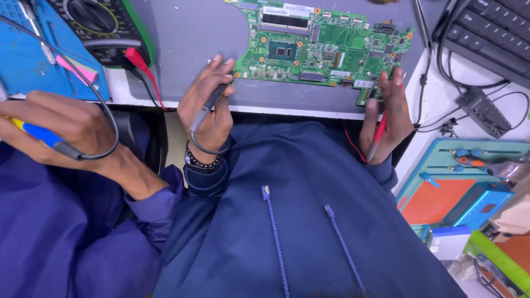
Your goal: Testing components on a motherboard using multimeter probes at a repair station
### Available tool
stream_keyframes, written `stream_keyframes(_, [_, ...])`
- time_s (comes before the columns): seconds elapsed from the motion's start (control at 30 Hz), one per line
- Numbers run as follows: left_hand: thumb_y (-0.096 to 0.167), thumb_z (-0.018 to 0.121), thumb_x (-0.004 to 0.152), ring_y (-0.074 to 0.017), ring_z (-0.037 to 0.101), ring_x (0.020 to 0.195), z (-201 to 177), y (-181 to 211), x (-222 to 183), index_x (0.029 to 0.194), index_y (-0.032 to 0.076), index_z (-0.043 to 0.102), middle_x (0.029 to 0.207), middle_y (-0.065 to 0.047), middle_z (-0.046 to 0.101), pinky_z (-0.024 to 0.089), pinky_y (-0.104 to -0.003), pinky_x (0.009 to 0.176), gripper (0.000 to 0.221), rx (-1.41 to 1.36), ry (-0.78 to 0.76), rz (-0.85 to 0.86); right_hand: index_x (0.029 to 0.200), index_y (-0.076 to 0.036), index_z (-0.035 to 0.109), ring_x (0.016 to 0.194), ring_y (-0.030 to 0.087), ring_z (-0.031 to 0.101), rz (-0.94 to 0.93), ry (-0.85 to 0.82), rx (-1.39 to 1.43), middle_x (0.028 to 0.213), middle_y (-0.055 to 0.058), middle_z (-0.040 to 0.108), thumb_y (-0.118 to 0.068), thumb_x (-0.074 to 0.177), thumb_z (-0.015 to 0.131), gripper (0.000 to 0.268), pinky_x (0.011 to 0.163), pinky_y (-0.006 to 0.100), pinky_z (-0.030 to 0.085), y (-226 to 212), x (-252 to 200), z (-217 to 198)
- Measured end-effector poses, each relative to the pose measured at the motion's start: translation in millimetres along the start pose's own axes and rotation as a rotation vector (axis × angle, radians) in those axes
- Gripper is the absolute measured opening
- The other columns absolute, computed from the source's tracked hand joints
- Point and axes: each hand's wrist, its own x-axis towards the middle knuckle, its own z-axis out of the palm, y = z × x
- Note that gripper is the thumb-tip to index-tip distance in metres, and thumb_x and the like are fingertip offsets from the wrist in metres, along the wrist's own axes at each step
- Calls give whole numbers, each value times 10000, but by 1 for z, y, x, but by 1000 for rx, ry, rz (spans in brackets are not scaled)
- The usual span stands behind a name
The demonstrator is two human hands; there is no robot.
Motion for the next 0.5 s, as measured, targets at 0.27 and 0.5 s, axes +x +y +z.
stream_keyframes(0.27, [162, 500, 1118, -390, 620, 1311, 12, -6, -22, 1165, -5, 614, 1269, -188, 684, 571, -482, 1144, 207, 64, 178, -102, 1398, 40, 571, 1429, 470, 453, -150, -36, -155, 1423, 349, 536, 89, 1068, 712, 363, 1185, 591, 487, 7, -3, 7])
stream_keyframes(0.5, [38, 499, 1101, -367, 720, 1181, 15, -9, -23, 1150, -23, 590, 1231, -225, 699, 565, -456, 1123, 120, -59, 48, -42, 1379, 70, 591, 1346, 526, 545, -162, -23, -268, 1343, 335, 648, 89, 1057, 744, 357, 1198, 625, 380, 22, 8, -3])
